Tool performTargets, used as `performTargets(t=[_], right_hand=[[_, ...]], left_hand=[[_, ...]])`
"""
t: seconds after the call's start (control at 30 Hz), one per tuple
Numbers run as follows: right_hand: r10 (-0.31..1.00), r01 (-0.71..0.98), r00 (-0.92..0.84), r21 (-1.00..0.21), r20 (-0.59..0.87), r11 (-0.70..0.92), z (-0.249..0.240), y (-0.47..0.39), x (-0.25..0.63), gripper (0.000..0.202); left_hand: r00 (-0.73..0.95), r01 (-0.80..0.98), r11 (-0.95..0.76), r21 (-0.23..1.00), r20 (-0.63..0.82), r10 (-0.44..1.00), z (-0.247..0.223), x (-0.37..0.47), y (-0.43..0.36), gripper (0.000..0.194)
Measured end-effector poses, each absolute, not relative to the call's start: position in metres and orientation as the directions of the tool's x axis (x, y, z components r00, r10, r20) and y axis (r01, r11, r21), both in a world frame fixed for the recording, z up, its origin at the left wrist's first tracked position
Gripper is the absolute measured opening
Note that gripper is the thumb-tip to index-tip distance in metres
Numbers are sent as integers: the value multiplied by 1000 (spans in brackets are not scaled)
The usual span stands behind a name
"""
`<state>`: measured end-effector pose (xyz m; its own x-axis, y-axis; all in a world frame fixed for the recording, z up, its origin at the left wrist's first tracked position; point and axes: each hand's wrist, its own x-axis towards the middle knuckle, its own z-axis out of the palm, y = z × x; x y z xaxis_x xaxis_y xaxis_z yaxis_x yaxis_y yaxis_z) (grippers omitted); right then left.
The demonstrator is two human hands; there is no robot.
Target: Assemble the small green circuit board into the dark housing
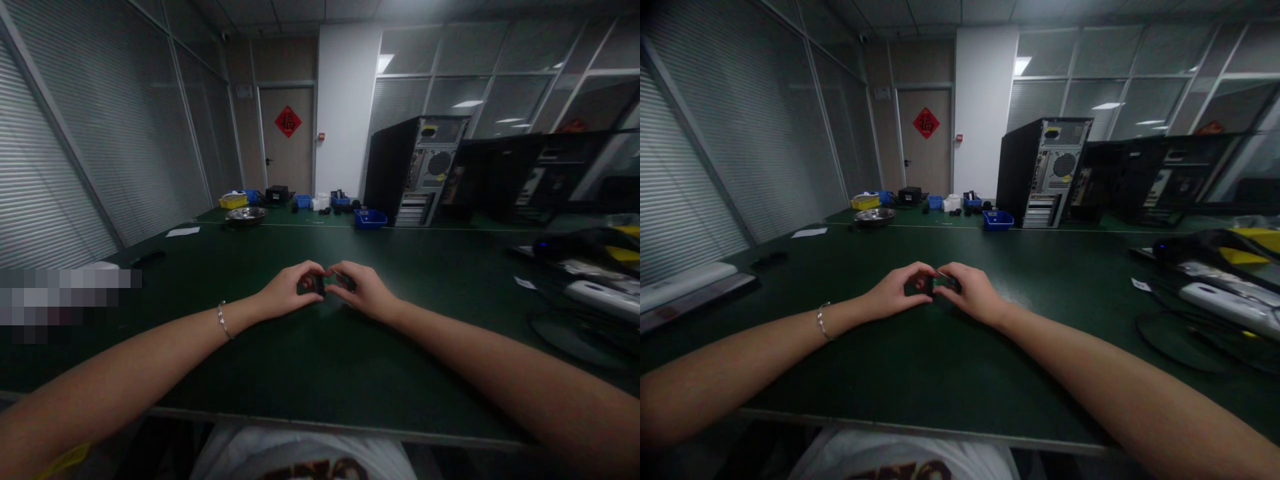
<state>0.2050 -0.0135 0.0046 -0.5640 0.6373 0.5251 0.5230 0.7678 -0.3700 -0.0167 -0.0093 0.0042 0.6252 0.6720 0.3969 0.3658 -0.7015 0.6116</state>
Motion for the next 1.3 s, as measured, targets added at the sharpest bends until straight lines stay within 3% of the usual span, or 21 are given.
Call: performTargets(t=[0.53,0.8,0.93,1.13,1.3], right_hand=[[601,546,-608,-276,519,791,2,-15,203,24],[599,545,-604,-276,525,792,0,-16,203,25],[571,528,-634,-247,522,813,0,-17,202,26],[506,484,-674,-195,538,853,1,-19,200,27],[506,458,-694,-229,512,859,5,-21,202,31]], left_hand=[[629,375,-702,605,391,673,2,-17,-9,41],[656,163,-469,868,260,708,-3,-16,-6,42],[675,85,-354,931,208,708,-2,-15,-7,35],[657,130,-377,917,206,726,-3,-14,-7,31],[659,166,-476,863,262,705,-2,-16,-5,38]])
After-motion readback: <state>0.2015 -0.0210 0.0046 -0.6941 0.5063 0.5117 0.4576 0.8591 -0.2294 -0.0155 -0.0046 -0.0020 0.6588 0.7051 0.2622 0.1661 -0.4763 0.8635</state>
